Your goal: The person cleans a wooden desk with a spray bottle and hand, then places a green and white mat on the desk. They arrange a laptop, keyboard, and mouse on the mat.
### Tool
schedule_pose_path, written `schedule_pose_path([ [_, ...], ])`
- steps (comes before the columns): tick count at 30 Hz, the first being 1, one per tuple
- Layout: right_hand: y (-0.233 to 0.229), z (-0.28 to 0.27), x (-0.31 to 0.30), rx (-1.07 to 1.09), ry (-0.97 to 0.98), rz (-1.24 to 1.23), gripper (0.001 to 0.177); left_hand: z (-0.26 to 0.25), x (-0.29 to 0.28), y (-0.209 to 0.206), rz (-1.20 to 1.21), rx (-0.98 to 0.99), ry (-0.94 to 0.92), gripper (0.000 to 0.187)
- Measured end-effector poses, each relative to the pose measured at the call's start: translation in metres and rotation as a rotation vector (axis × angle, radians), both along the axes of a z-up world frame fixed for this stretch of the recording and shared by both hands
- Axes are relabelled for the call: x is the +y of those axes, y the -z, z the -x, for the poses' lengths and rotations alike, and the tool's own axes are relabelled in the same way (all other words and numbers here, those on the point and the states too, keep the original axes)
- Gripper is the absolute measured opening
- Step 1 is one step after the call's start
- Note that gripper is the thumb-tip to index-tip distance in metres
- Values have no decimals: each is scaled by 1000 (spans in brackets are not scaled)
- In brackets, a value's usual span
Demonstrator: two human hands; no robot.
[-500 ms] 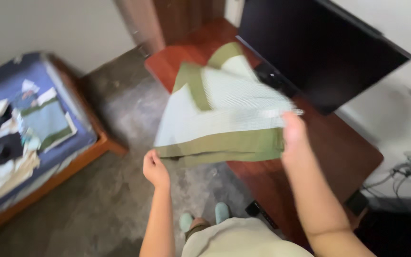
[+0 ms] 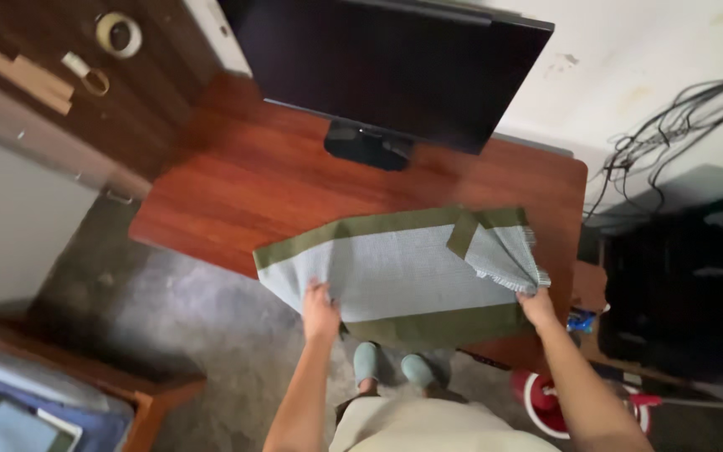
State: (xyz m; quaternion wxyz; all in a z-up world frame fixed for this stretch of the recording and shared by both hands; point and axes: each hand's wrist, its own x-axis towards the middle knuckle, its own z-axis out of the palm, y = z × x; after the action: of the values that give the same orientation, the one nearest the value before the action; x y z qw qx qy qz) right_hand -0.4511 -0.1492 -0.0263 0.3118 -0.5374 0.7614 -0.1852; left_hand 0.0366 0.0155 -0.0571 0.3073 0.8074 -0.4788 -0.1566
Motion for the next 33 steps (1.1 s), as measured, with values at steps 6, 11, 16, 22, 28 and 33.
schedule_pose_path([
  [6,-1,-46,42,390,141,13,55,-91,1,3,-202,160,-598,61],
  [11,-3,-56,47,241,404,-163,36,-107,-16,14,-211,576,-660,46],
  [16,-1,-34,51,179,518,-9,38,-109,-33,-12,-51,145,-427,19],
  [22,-2,-5,68,234,510,32,38,-139,-151,-92,222,-145,-97,14],
  [28,-8,-16,92,436,346,35,48,-108,-173,-95,-353,-272,16,69],
  [33,-3,-6,90,360,303,-5,39,-66,-94,-22,-407,-125,0,66],
])
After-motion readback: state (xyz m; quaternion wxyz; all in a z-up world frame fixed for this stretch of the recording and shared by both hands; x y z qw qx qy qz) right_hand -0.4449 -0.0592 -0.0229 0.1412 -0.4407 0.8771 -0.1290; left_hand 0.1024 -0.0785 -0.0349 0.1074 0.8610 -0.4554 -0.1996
